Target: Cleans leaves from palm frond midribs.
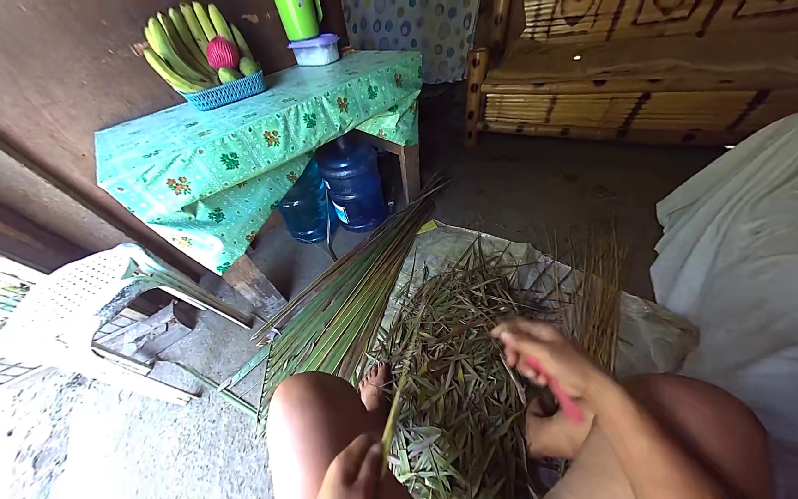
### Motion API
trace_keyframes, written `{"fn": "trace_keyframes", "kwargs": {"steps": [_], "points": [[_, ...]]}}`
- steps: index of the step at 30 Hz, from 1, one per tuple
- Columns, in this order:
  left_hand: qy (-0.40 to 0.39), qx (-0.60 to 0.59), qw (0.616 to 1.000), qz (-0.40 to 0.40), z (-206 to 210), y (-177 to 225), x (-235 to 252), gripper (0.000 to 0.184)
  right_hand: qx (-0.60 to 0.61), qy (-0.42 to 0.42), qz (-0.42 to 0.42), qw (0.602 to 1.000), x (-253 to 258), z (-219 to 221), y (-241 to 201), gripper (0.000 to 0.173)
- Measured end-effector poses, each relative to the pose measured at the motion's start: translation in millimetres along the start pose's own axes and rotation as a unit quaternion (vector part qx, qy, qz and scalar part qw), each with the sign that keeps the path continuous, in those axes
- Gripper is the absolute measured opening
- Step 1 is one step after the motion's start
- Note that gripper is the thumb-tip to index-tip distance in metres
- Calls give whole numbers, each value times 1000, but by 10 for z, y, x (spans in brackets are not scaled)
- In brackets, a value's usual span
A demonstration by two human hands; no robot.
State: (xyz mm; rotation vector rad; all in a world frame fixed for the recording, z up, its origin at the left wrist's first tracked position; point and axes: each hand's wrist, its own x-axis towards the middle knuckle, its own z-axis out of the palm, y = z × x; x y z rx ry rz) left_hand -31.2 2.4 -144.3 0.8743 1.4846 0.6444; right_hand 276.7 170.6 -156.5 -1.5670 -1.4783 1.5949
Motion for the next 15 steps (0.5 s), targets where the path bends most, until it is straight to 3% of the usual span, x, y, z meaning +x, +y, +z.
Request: {"fn": "trace_keyframes", "kwargs": {"steps": [2, 5, 8, 11, 13, 15], "points": [[-12, 55, 998, 41, 308, 181, 248, 23, 78, -64, -16, 995, -160, 342, 63, 27], [-25, 91, 991, 100, 681, 243, 596, 26, 100, -120, -24, 987, -278, 619, 143, 18], [-34, 79, 989, 119, 905, 233, 723, 24, 96, -105, -15, 990, -266, 645, 165, 9], [-60, 110, 982, 144, 847, 145, 697, 24, 110, -57, 15, 992, -208, 532, 156, 10], [-64, 154, 975, 149, 763, 1, 651, 24, 75, -28, 23, 997, -149, 436, 183, 11], [-52, 165, 973, 152, 692, -132, 643, 25, -85, -25, 21, 996, -78, 287, 242, 16]]}}
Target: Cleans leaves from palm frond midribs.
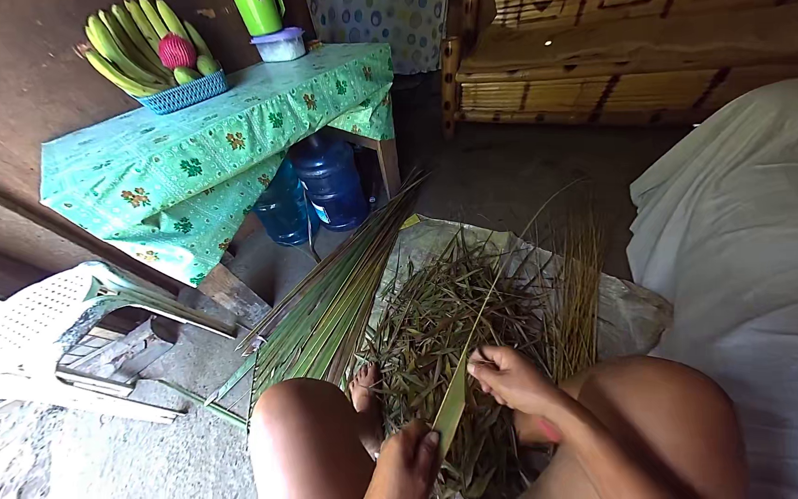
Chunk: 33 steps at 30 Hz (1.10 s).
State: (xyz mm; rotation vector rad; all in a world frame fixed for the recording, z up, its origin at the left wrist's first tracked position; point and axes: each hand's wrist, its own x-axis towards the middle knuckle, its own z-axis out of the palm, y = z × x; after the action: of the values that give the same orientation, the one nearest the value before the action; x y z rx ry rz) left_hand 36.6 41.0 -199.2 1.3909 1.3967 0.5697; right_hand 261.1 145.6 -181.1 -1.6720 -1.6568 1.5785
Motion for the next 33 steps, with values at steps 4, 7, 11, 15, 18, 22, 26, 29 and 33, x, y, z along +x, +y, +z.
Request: {"fn": "trace_keyframes", "kwargs": {"steps": [4, 7, 11, 15, 18, 22, 26, 29, 33], "points": [[63, -22, 998, -6, -63, -101, 1, 26, -229, -46, 75, 969, -5, -241, 153, 31], [79, -60, 995, -26, -55, -105, 43, 25, -209, -28, 93, 973, -41, -305, 191, 27], [72, -116, 988, -67, -42, -80, 141, 27, -147, 15, -59, 987, -120, -57, 62, 29], [74, -169, 979, -87, -41, -64, 238, 27, -182, -44, -215, 958, -206, 398, 36, 45], [78, -190, 974, -93, -34, -37, 223, 26, -235, -35, -275, 931, -166, 582, 117, 50], [50, -262, 957, -114, -24, 7, 147, 27, -289, 52, -237, 926, 5, 548, 210, 51], [28, -262, 959, -106, -13, 38, 101, 27, -285, 95, -113, 947, 209, 310, 163, 48], [18, -256, 962, -92, -36, 69, 106, 27, -283, 143, -115, 941, 243, 307, 161, 48], [-3, -270, 958, -98, -46, 104, 30, 28, -235, 181, -39, 954, 285, 78, 97, 49]]}}
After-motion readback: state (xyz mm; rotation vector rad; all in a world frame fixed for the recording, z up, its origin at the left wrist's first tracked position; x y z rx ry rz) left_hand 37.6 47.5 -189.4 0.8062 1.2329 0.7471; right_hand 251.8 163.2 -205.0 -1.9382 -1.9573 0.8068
